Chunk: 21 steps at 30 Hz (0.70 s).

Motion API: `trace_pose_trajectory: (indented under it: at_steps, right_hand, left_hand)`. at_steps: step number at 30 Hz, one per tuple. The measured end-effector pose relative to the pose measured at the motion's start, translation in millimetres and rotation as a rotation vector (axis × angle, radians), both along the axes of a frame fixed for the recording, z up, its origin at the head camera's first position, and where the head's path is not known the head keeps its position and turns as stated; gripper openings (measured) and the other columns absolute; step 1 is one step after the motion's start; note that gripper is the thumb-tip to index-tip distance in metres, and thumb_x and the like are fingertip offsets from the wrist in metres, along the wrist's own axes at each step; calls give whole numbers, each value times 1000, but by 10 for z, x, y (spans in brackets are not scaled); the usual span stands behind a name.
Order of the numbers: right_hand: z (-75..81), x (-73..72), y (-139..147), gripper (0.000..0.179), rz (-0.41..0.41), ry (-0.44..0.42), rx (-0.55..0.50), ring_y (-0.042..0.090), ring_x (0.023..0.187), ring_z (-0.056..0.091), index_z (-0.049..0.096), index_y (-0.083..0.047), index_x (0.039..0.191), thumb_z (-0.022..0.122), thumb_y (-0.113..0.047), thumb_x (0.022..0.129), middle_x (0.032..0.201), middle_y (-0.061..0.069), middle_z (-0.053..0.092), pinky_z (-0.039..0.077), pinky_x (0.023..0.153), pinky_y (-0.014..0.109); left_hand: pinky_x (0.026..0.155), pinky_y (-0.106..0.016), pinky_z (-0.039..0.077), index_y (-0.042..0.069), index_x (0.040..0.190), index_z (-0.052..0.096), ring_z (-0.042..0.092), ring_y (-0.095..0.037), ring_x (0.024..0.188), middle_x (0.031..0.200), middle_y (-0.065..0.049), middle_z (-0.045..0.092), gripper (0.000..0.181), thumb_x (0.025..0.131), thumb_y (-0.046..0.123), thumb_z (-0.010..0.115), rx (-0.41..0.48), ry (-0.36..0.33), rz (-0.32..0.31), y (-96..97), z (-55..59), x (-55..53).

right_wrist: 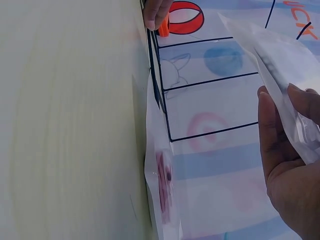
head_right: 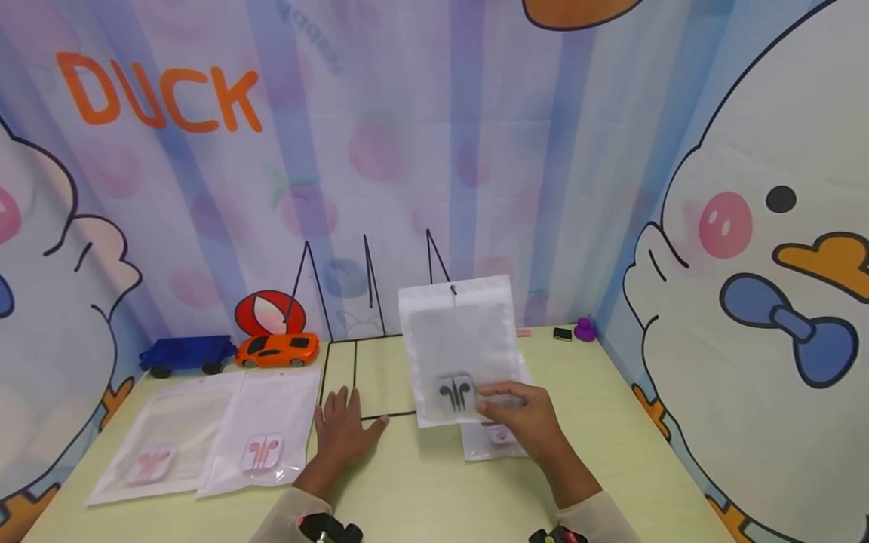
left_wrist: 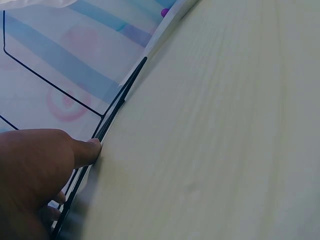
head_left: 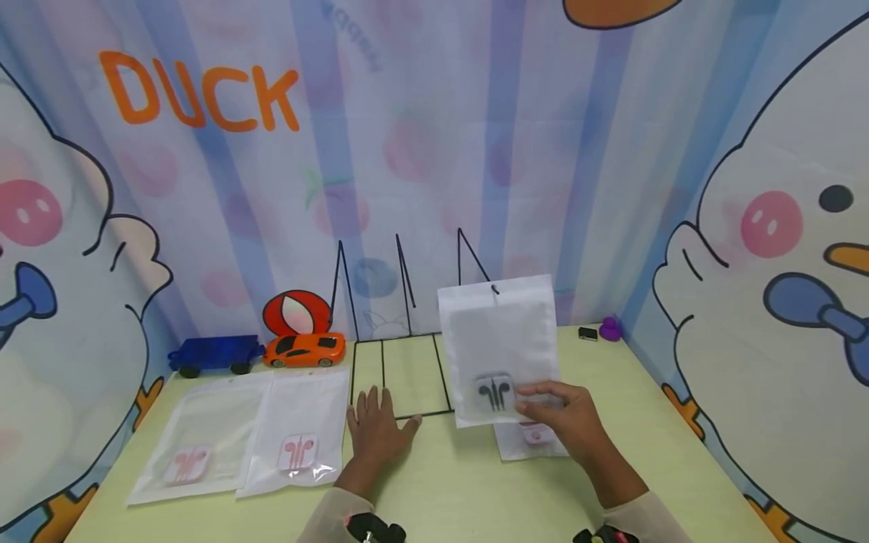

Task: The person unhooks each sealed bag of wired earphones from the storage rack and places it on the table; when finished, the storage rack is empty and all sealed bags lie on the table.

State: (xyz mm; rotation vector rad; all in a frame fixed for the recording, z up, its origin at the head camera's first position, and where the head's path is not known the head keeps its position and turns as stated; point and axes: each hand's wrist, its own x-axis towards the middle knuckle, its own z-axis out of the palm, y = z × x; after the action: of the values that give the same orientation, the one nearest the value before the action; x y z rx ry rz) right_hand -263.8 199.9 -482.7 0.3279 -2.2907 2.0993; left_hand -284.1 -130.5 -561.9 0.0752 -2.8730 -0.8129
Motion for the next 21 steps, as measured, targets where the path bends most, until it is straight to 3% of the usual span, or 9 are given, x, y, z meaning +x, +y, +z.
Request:
trace_pose_trajectory:
  at_steps: [9, 14, 21]
  right_hand:
    - [-1, 97, 59, 34, 12, 17, -13, 30, 80, 84, 76, 12, 119, 86, -1, 90, 110, -10, 82, 67, 78, 60]
    - [2, 148, 76, 33, 13, 26, -1, 24, 79, 84, 76, 13, 119, 85, -1, 90, 109, -13, 82, 68, 80, 56]
    - [-40, 158, 128, 32, 45, 43, -9, 20, 85, 84, 76, 15, 117, 84, 3, 89, 106, -8, 83, 68, 82, 54]
  left_hand:
    - [131, -75, 15, -8, 161, 43, 27, -54, 163, 172, -32, 36, 89, 100, 51, 70, -16, -6, -8, -6, -7, -25]
    - [131, -76, 15, -9, 160, 44, 27, -54, 162, 171, -32, 37, 89, 100, 50, 72, -14, -5, -6, -4, -16, -8]
    - [131, -76, 15, -9, 160, 44, 28, -54, 162, 171, -32, 37, 89, 99, 49, 73, -10, 4, -4, 10, 3, 1]
